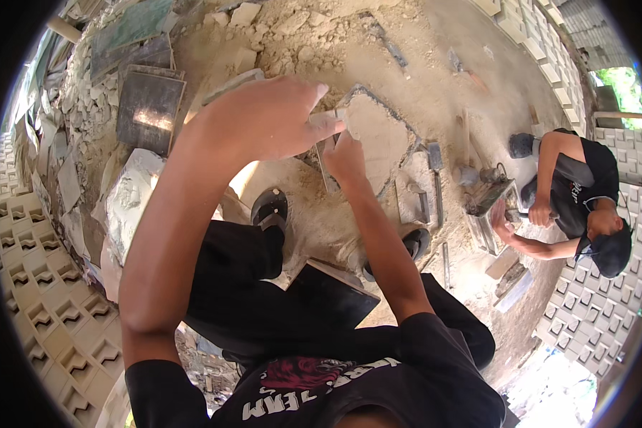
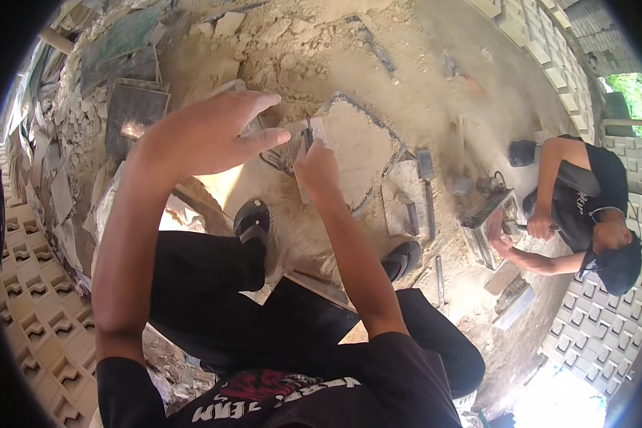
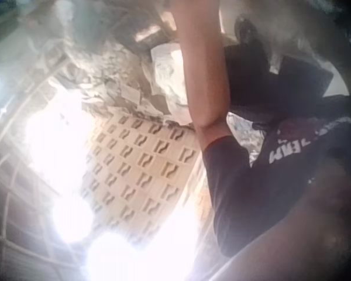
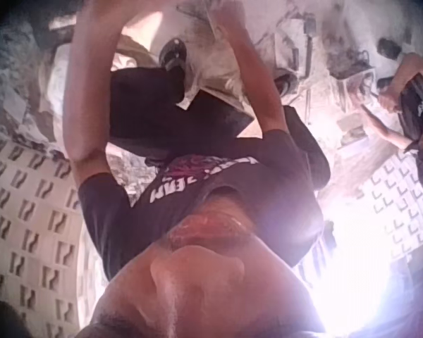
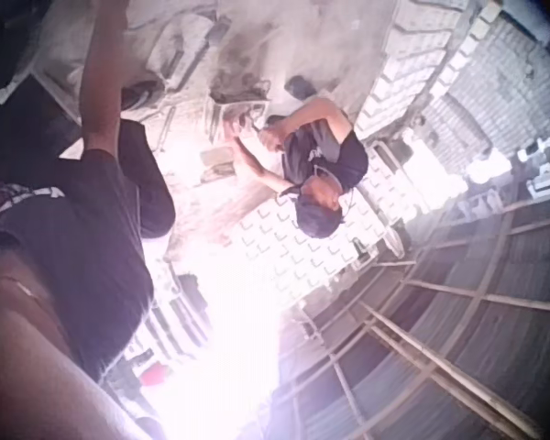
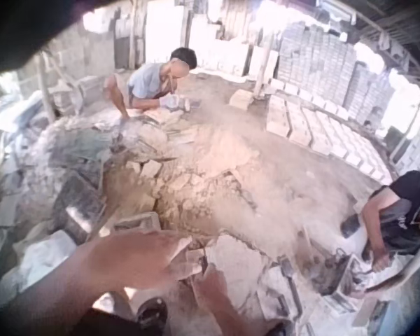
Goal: The person fills a square metal mold with a sandy mixture, tamps it down using a mallet and a trowel handle, and smooths the top surface by hand.
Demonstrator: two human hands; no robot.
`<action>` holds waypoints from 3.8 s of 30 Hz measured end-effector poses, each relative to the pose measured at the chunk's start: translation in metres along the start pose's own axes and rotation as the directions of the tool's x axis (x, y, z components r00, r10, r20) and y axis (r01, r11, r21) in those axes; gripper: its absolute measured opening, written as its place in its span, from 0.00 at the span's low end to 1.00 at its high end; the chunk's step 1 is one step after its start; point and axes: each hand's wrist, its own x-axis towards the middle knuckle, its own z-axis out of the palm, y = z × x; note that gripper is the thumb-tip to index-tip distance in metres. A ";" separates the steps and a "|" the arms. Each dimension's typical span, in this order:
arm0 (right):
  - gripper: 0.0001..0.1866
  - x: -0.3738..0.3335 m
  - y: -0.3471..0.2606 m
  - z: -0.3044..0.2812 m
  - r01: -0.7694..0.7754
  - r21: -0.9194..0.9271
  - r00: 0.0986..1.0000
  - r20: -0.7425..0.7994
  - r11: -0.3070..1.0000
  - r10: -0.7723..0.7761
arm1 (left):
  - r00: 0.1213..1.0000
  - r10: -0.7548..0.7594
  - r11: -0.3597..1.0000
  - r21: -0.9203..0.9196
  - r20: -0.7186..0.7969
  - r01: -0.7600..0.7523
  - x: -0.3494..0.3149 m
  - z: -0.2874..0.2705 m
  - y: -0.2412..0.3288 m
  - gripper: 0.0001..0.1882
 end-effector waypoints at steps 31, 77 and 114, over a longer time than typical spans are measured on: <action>0.14 -0.139 0.279 -0.041 -0.144 -0.511 0.956 0.148 0.847 0.252 | 0.885 0.366 0.883 0.192 0.288 -0.428 0.137 0.158 0.066 0.35; 0.32 -0.091 0.311 -0.051 -0.295 0.163 0.852 -0.401 0.942 0.336 | 0.868 0.440 0.845 0.432 -0.229 -0.315 0.183 0.347 0.097 0.43; 0.27 -0.023 0.323 -0.084 -0.270 -0.204 0.882 -0.445 0.941 0.157 | 0.925 0.333 0.914 0.305 -0.184 -0.268 0.188 0.342 0.097 0.45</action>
